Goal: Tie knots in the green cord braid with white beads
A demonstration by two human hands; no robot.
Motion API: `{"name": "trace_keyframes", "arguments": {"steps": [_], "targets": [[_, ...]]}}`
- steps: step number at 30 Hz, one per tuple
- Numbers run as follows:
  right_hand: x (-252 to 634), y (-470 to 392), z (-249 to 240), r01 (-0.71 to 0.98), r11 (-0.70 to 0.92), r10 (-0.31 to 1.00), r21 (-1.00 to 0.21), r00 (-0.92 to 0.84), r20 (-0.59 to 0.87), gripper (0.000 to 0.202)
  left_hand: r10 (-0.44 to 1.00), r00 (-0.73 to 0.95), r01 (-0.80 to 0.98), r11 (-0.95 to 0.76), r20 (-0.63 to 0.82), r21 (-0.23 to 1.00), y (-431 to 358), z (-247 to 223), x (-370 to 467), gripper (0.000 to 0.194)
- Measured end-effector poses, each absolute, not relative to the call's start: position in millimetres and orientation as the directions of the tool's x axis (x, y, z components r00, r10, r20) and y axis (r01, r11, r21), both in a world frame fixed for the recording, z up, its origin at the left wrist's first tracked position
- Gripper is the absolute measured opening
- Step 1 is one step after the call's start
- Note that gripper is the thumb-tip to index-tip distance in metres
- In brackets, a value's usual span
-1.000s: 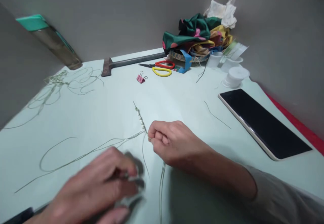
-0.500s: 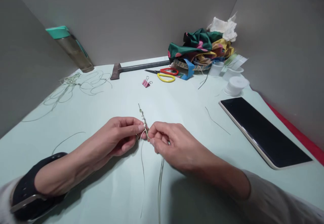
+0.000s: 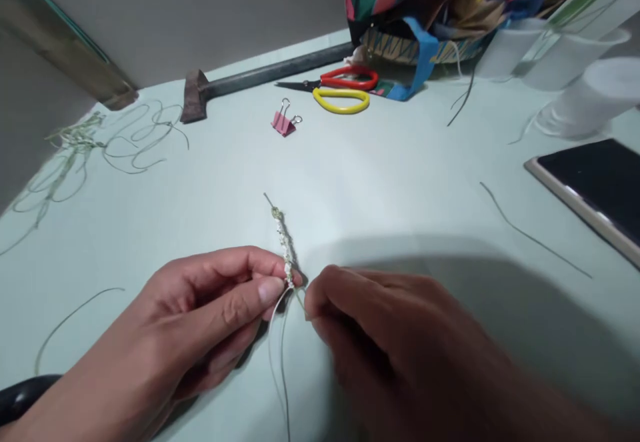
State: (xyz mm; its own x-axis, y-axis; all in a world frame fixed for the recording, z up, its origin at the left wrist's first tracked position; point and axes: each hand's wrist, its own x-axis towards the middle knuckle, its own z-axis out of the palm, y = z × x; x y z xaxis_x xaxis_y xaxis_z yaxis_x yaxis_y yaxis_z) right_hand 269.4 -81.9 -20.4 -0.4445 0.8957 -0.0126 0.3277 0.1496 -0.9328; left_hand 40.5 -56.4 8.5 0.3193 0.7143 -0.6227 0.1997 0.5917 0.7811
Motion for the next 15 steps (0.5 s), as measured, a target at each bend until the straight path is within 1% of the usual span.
{"name": "trace_keyframes", "arguments": {"steps": [2, 4, 7, 8, 10, 12, 13, 15], "targets": [[272, -83, -24, 0.29, 0.186, 0.876, -0.939, -0.481, 0.025, 0.026, 0.712, 0.282, 0.226, 0.601, -0.642, 0.766, -60, 4, 34, 0.041], [274, -85, -25, 0.302, 0.2, 0.882, -0.932, -0.47, 0.037, 0.037, 0.737, 0.227, 0.25, 0.588, -0.637, 0.769, -65, 0, 29, 0.038], [275, -87, -19, 0.352, 0.183, 0.906, -0.918, -0.422, 0.019, 0.039, 0.79, 0.162, 0.312, 0.528, -0.592, 0.79, -70, -5, 28, 0.03], [274, -87, -16, 0.359, 0.173, 0.908, -0.917, -0.418, 0.008, 0.038, 0.798, 0.167, 0.352, 0.501, -0.579, 0.791, -70, -6, 28, 0.029], [269, -85, -13, 0.376, 0.151, 0.906, -0.914, -0.423, -0.024, 0.037, 0.776, 0.259, 0.45, 0.43, -0.575, 0.783, -69, -7, 30, 0.036], [265, -81, -10, 0.396, 0.142, 0.905, -0.907, -0.424, -0.043, 0.033, 0.694, 0.401, 0.529, 0.358, -0.598, 0.77, -68, -7, 31, 0.05], [263, -80, -10, 0.398, 0.152, 0.904, -0.905, -0.425, -0.036, 0.032, 0.65, 0.456, 0.557, 0.325, -0.608, 0.765, -67, -6, 30, 0.056], [261, -78, -9, 0.413, 0.179, 0.897, -0.893, -0.441, -0.025, 0.029, 0.607, 0.526, 0.584, 0.251, -0.596, 0.772, -68, -5, 27, 0.066]]}}
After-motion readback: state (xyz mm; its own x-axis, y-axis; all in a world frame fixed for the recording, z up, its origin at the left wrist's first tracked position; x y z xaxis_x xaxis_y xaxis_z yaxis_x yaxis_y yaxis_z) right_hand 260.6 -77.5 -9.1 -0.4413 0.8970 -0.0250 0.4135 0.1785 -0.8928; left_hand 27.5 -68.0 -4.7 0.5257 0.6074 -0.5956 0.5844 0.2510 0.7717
